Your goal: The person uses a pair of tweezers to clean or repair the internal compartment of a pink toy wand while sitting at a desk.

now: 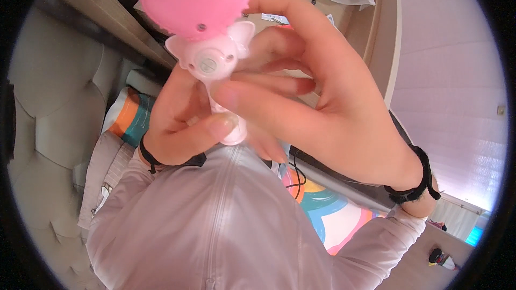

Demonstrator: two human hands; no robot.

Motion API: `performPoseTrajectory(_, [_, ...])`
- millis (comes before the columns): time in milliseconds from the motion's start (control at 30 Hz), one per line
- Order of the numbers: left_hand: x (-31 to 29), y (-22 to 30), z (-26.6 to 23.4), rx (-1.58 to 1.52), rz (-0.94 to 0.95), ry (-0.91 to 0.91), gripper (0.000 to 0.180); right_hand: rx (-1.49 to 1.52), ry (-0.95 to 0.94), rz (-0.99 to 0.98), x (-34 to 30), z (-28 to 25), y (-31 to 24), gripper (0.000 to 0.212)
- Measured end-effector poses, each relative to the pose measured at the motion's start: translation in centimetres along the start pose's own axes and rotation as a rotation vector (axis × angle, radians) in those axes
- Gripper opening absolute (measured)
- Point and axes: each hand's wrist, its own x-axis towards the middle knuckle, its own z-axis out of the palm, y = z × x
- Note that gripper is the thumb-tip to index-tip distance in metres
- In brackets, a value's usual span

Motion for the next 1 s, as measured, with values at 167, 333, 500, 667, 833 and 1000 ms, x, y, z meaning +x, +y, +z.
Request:
performPoseTrajectory(167, [0.3, 0.3, 0.0, -0.046, -0.033, 0.019, 0.058, 0.142, -0.032, 0.052, 0.0, 0.3, 0.0, 0.070])
performPoseTrajectory(333, [0.1, 0.5, 0.2, -0.026, -0.047, -0.003, 0.058, 0.115, -0.034, 0.038, 0.1, 0.0, 0.2, 0.074])
performPoseTrajectory(500, [0.3, 0.5, 0.0, 0.026, -0.060, -0.021, 0.058, 0.161, -0.013, 0.045, 0.1, 0.0, 0.2, 0.074])
performPoseTrajectory(667, [0.7, 0.4, 0.1, 0.033, -0.056, -0.035, 0.058, 0.144, -0.017, 0.041, 0.2, -0.4, 0.6, 0.074])
performPoseTrajectory(833, [0.6, 0.1, 0.3, 0.093, -0.046, 0.061, 0.060, 0.135, -0.011, -0.148, 0.3, 0.0, 2.0, 0.072])
performPoseTrajectory(1000, [0.8, -0.1, 0.6, -0.026, 0.010, 0.121, 0.060, 0.065, 0.070, -0.223, 0.4, 0.1, 1.0, 0.067])
